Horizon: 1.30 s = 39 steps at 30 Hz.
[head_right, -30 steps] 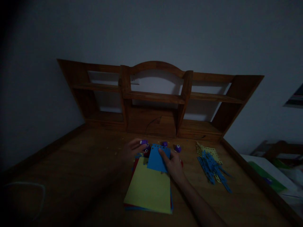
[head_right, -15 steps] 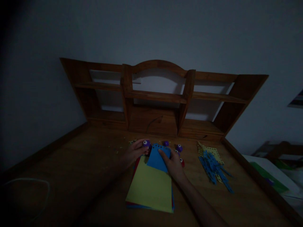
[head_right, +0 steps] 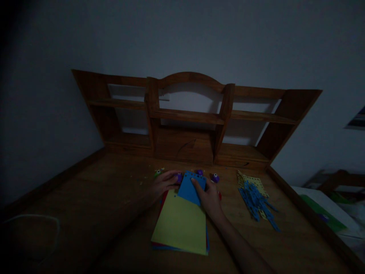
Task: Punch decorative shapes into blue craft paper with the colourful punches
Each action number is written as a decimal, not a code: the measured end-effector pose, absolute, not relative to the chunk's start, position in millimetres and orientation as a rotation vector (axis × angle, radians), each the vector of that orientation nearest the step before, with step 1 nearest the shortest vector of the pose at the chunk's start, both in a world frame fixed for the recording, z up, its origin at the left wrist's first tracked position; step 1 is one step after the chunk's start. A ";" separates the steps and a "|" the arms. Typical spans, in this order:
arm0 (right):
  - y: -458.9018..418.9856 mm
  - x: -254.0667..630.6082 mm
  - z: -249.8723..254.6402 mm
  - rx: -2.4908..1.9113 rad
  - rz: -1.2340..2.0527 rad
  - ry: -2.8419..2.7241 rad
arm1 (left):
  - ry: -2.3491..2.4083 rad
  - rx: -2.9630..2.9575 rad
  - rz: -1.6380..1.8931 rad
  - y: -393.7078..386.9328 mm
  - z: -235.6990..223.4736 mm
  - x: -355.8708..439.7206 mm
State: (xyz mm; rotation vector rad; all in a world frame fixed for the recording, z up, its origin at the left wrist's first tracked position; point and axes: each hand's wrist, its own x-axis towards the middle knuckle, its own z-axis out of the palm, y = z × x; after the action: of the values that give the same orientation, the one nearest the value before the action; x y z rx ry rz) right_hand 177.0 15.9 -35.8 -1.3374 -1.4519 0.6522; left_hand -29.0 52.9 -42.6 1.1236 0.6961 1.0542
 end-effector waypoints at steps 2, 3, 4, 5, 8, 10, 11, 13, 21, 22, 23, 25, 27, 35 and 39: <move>16.2 177.3 -36.7 -1.335 0.611 -1.450 | 0.658 1.123 1.052 54.7 -47.2 -27.7; 16.3 177.4 -36.7 -1.335 0.593 -1.449 | 0.655 1.137 1.054 55.5 -49.6 -27.1; 16.3 177.5 -36.5 -1.336 0.578 -1.450 | 0.664 1.159 1.059 56.1 -51.6 -26.7; 16.1 177.5 -36.0 -1.337 0.567 -1.455 | 0.687 1.183 1.063 56.3 -52.9 -26.5; 14.2 177.0 -33.1 -1.338 0.532 -1.473 | 0.767 1.234 1.074 55.1 -52.7 -27.0; 12.1 176.2 -30.8 -1.338 0.506 -1.487 | 0.755 1.244 1.060 54.0 -51.7 -27.6; 11.0 175.8 -29.8 -1.343 0.496 -1.495 | 0.734 1.238 1.052 53.9 -51.8 -27.7; 9.3 175.0 -28.6 -1.361 0.485 -1.510 | 0.691 1.211 1.035 54.8 -54.1 -27.6; 7.9 174.8 -28.1 -1.402 0.451 -1.559 | 0.606 1.056 1.044 60.1 -62.0 -25.1; 7.6 175.0 -28.0 -1.407 0.448 -1.561 | 0.613 1.040 1.044 60.1 -60.7 -25.2; 7.4 175.2 -27.8 -1.413 0.444 -1.562 | 0.620 1.025 1.044 60.0 -59.3 -25.3; 6.8 175.5 -27.7 -1.421 0.439 -1.566 | 0.621 0.994 1.049 60.1 -56.8 -25.7; 6.5 175.5 -28.1 -1.424 0.431 -1.564 | 0.603 0.971 1.052 60.5 -55.9 -26.1; 6.5 174.5 -29.0 -1.397 0.420 -1.596 | 0.576 0.978 1.021 60.1 -57.6 -27.3; 6.9 174.7 -28.6 -1.408 0.414 -1.609 | 0.619 1.031 1.054 59.1 -59.6 -26.8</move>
State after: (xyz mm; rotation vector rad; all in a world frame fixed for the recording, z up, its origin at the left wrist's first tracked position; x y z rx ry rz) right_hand 174.7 6.9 -28.6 -1.4078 -1.6086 0.4141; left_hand -26.8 59.1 -59.6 1.0311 0.6190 1.0542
